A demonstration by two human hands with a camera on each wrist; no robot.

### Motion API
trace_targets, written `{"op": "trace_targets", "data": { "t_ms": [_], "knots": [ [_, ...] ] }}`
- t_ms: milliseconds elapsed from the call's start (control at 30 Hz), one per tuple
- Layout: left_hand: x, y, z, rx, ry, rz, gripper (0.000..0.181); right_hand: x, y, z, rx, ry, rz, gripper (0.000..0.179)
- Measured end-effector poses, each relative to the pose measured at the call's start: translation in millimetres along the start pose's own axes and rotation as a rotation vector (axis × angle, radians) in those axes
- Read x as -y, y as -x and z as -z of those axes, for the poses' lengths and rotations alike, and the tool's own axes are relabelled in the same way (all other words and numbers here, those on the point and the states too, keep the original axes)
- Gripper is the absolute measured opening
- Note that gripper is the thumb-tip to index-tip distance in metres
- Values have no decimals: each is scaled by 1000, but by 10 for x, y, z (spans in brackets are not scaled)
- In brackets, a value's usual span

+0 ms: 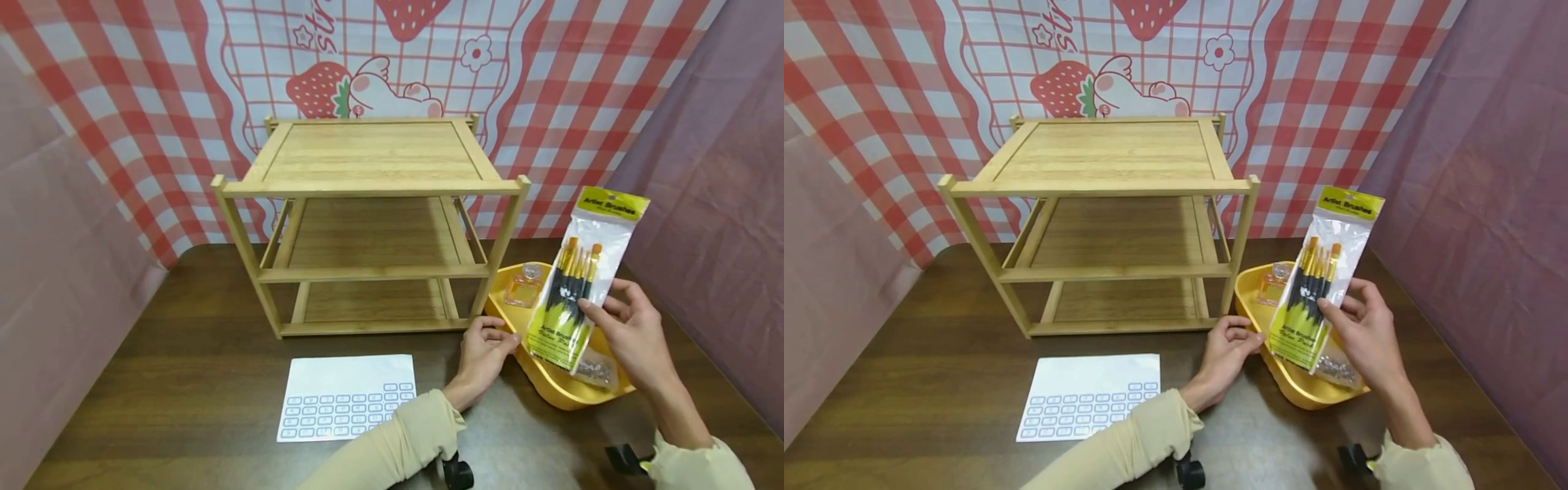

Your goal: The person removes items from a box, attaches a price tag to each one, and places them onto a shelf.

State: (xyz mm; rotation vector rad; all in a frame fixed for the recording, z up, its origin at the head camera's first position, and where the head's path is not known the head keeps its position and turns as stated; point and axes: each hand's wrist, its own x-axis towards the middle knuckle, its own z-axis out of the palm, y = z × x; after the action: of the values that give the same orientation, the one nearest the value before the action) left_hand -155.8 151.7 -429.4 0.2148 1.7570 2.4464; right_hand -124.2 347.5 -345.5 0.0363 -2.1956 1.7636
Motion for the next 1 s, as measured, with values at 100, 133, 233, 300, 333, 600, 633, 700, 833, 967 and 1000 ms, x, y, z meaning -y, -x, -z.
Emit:
{"op": "trace_targets", "data": {
  "t_ms": [100, 133, 233, 300, 333, 600, 633, 700, 833, 967, 1000],
  "knots": [
    [-4, 1, -1, -2, -2, 1, 26, 24, 31, -22, 10, 1, 5, 32],
    [-8, 3, -3, -3, -6, 0, 26, 30, 42, -30, 14, -1, 6, 32],
    [-19, 8, -11, -10, -20, -5, 25, 39, 73, -55, 30, -29, 15, 32],
    [-26, 12, -15, -14, -29, -7, 25, 40, 92, -71, 37, -31, 22, 32],
    [-29, 14, -17, -16, -36, -8, 25, 39, 103, -80, 41, -37, 26, 32],
    [-27, 5, -21, -27, -56, -1, 25, 56, 186, -147, 59, -38, 40, 31],
    [-25, 2, -23, -32, -58, -3, 25, 57, 198, -154, 61, -30, 43, 30],
    [-20, -1, -26, -39, -61, -6, 24, 54, 220, -165, 64, -18, 47, 31],
    [-14, -4, -27, -46, -63, -11, 24, 50, 252, -189, 71, -30, 59, 32],
    [-14, 1, -20, -44, -72, -14, 23, 40, 271, -218, 82, -77, 63, 33],
    [-15, 3, -18, -44, -81, -16, 23, 37, 277, -225, 82, -81, 61, 33]
  ]
}}
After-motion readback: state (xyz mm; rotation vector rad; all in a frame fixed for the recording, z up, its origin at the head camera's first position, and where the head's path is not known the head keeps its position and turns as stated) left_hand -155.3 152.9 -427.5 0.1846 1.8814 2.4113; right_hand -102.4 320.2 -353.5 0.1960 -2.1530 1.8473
